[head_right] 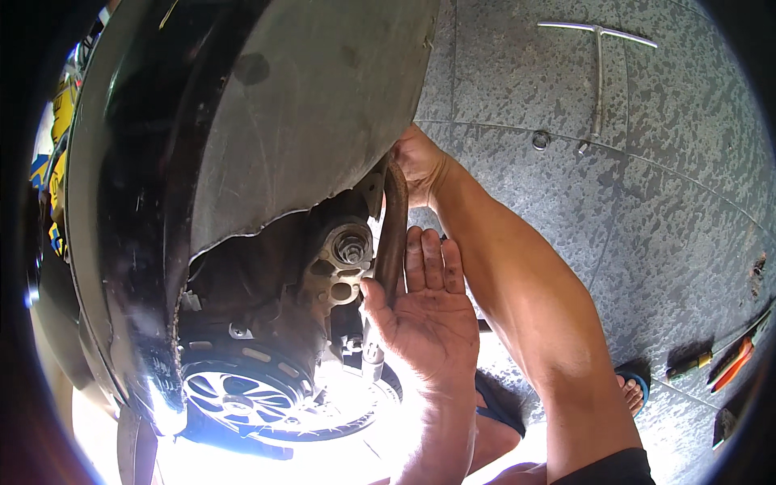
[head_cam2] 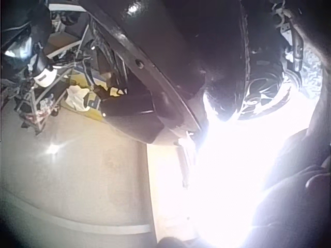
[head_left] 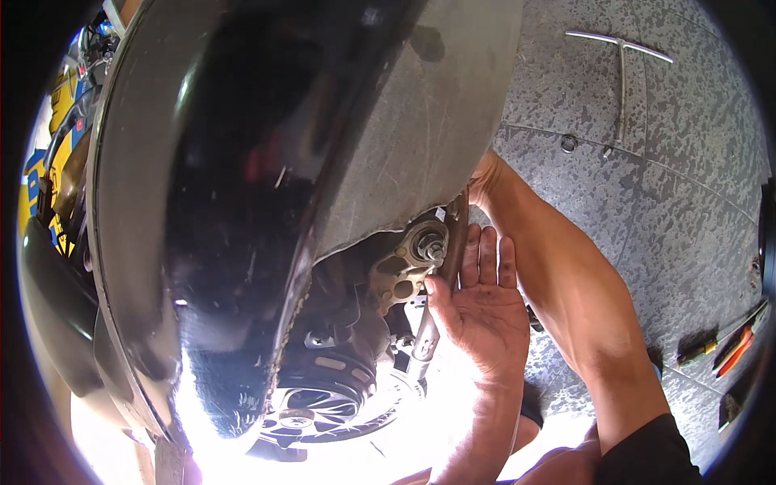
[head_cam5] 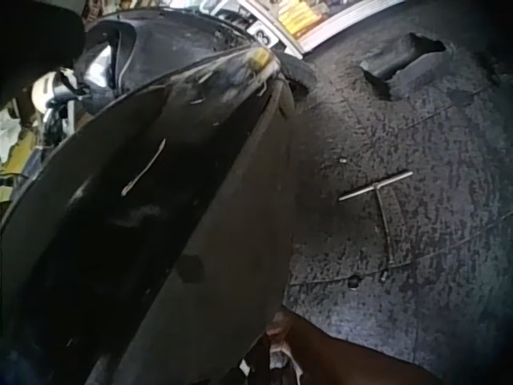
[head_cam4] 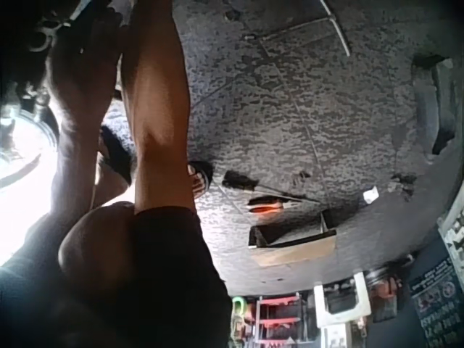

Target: The person moves the scooter, picks up a metal pipe, and fits a gasket onto its end. They then position the pipe against the engine and secure it by hand.

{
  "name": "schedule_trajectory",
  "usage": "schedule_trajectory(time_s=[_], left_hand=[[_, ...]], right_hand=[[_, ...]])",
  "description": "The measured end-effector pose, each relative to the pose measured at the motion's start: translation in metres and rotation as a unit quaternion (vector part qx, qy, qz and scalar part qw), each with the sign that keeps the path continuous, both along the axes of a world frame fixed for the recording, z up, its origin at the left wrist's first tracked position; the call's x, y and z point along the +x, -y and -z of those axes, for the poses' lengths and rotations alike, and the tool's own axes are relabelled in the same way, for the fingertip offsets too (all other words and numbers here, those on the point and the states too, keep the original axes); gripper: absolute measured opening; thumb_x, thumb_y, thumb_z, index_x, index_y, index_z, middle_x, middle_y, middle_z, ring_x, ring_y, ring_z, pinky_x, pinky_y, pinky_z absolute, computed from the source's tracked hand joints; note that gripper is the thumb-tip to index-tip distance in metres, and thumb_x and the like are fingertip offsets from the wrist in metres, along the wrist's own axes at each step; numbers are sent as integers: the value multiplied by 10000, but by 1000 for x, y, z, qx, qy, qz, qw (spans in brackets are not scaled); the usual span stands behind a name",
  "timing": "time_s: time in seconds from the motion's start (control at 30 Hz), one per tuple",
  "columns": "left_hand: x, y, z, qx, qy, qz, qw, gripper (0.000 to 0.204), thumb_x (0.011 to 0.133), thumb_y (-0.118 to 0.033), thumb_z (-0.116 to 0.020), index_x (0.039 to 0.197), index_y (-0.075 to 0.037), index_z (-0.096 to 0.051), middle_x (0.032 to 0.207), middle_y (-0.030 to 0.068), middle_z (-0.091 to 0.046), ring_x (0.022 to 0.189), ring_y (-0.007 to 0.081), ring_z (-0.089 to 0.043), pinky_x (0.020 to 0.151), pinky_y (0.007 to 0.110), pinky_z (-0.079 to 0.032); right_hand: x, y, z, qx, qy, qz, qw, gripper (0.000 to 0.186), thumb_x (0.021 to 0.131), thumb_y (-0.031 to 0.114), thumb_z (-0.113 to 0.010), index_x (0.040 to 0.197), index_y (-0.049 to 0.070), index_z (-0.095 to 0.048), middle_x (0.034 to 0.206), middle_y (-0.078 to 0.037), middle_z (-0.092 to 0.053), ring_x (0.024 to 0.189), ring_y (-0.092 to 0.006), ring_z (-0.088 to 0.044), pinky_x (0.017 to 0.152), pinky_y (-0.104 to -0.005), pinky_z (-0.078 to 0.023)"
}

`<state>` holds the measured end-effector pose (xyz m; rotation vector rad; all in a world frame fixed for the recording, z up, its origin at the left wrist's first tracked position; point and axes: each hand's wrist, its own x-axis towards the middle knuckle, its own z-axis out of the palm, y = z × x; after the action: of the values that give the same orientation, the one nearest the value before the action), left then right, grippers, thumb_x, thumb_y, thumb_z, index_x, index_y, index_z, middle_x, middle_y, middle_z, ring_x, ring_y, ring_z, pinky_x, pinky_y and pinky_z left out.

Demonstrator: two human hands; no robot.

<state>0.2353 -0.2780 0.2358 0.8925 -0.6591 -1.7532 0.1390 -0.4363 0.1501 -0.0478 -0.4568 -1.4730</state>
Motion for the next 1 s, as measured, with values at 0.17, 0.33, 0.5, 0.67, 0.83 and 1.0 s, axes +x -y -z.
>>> schedule_trajectory(time_s=[0.17, 0.33, 0.5, 0.67, 0.83, 1.0], left_hand=[[-3, -3, -3, 18, 20, -4, 1000, 544, 947, -464, -536, 1268, -25, -518, 1239, 135, -572, 1103, 256, -569, 996, 401, -455], [23, -11, -12, 36, 104, 38, 993, 592, 941, -529, -520, 1207, -1, -559, 1086, 149, -629, 869, 225, -601, 770, 329, -491], [-2, -39, -79, -340, 515, 227, 753, 508, 957, -417, -549, 1057, 74, -629, 892, 173, -671, 814, 193, -617, 747, 320, -484], [-41, 15, -105, -564, 701, 158, 407, 391, 888, -172, -532, 1138, 128, -558, 1113, 327, -569, 994, 473, -575, 879, 499, -451], [-63, 43, -105, -385, 775, 197, 460, 295, 867, -144, -511, 1009, 102, -590, 987, 341, -595, 908, 499, -581, 807, 539, -448], [-37, 77, -89, -656, 714, 217, 114, 106, 834, -64, -543, 754, 3, -564, 723, 208, -590, 707, 374, -606, 661, 470, -476]], right_hand=[[1, -3, -3, -38, 66, 4, 997, 485, 912, 420, -568, 1094, -25, -627, 1044, -196, -681, 866, -255, -697, 749, -409, -598], [10, 5, -11, 33, 1, 41, 999, 471, 932, 402, -544, 1083, -39, -619, 1025, -203, -679, 831, -253, -702, 709, -389, -609], [-3, -10, 1, 72, -2, 66, 995, 487, 930, 405, -548, 1103, -46, -609, 1051, -209, -672, 865, -261, -695, 752, -388, -599], [4, -6, -16, 65, 16, 70, 995, 503, 929, 407, -551, 1124, -54, -600, 1077, -214, -664, 899, -269, -689, 796, -388, -589], [-1, -8, -16, 74, 14, 73, 994, 517, 927, 410, -553, 1141, -60, -592, 1098, -219, -658, 926, -275, -683, 830, -387, -581], [2, -10, -17, -60, 109, 74, 990, 452, 902, 299, -598, 1173, -62, -576, 1130, -230, -644, 974, -279, -672, 897, -406, -556]])
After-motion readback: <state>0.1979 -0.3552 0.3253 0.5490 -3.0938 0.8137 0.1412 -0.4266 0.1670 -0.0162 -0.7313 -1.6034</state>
